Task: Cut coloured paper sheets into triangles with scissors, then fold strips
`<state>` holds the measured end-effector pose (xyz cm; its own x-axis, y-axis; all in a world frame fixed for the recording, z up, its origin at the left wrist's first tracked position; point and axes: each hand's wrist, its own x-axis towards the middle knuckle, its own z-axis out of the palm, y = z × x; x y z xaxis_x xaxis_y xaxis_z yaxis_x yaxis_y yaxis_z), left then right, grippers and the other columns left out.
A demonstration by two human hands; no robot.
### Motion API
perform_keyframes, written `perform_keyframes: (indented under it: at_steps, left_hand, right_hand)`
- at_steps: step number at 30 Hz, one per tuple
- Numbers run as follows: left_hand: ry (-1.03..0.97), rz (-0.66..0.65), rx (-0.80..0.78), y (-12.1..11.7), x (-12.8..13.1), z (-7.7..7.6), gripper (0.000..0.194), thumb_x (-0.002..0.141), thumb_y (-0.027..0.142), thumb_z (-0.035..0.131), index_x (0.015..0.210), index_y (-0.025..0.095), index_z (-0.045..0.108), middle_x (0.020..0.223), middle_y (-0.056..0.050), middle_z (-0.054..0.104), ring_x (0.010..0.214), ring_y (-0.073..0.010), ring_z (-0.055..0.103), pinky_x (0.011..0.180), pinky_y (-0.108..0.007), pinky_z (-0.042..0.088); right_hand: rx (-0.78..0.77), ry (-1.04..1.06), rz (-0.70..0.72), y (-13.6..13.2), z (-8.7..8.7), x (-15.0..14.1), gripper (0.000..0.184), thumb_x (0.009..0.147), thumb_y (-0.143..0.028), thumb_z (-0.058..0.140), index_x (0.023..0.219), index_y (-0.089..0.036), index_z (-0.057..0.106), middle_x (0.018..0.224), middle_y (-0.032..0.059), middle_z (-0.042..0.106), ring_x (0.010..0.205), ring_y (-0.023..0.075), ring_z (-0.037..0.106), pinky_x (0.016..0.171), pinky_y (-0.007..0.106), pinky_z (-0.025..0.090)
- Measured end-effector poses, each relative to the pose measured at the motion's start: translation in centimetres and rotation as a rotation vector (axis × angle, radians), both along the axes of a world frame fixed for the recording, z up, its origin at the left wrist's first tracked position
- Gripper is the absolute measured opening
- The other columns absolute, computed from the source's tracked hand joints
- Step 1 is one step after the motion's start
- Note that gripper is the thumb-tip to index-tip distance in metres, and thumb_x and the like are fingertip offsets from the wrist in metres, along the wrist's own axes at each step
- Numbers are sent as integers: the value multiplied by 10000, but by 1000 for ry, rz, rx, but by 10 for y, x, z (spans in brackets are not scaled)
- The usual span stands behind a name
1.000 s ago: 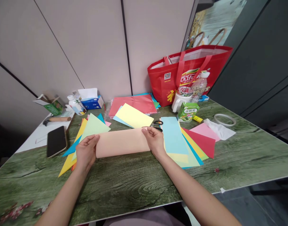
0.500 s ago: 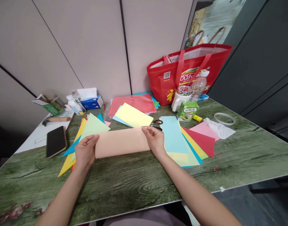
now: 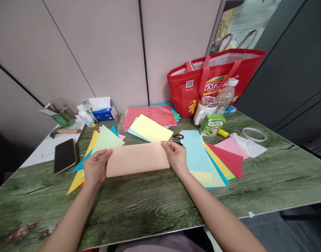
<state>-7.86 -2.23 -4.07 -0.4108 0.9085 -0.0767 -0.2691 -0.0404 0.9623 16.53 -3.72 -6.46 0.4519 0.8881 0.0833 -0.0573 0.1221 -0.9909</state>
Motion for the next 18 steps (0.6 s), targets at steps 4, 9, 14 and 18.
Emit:
perform_keyframes:
  at_steps: [4, 9, 14, 18]
  left_hand:
    - [-11, -10, -4, 0, -1, 0, 291, 410, 238, 825, 638, 139, 673, 551, 0, 675, 471, -115, 581, 513, -257, 471]
    - [-16, -11, 9, -1, -1, 0, 296, 412, 245, 827, 640, 141, 670, 564, 1, 680, 473, -111, 581, 522, -257, 470]
    - [-16, -16, 21, -1, 0, 1, 284, 413, 238, 826, 632, 143, 675, 560, 1, 681, 476, -108, 577, 517, -251, 464]
    - [-7, -19, 23, -1, 0, 1, 277, 419, 241, 824, 630, 146, 672, 571, 0, 686, 478, -112, 579, 518, -254, 459]
  right_hand:
    - [-3, 9, 5, 0, -1, -1, 189, 632, -360, 710, 690, -180, 726, 662, 28, 726, 556, 176, 604, 529, 289, 443]
    - [-1, 20, 10, 0, -2, -1, 210, 632, -375, 709, 707, -180, 728, 678, 30, 729, 567, 184, 615, 531, 291, 451]
    - [-7, 21, 5, -1, -1, -1, 205, 634, -361, 713, 713, -172, 728, 676, 32, 728, 576, 184, 618, 539, 290, 458]
    - [-8, 23, 1, -1, 0, -1, 209, 628, -363, 717, 718, -175, 731, 684, 32, 731, 589, 190, 627, 544, 293, 466]
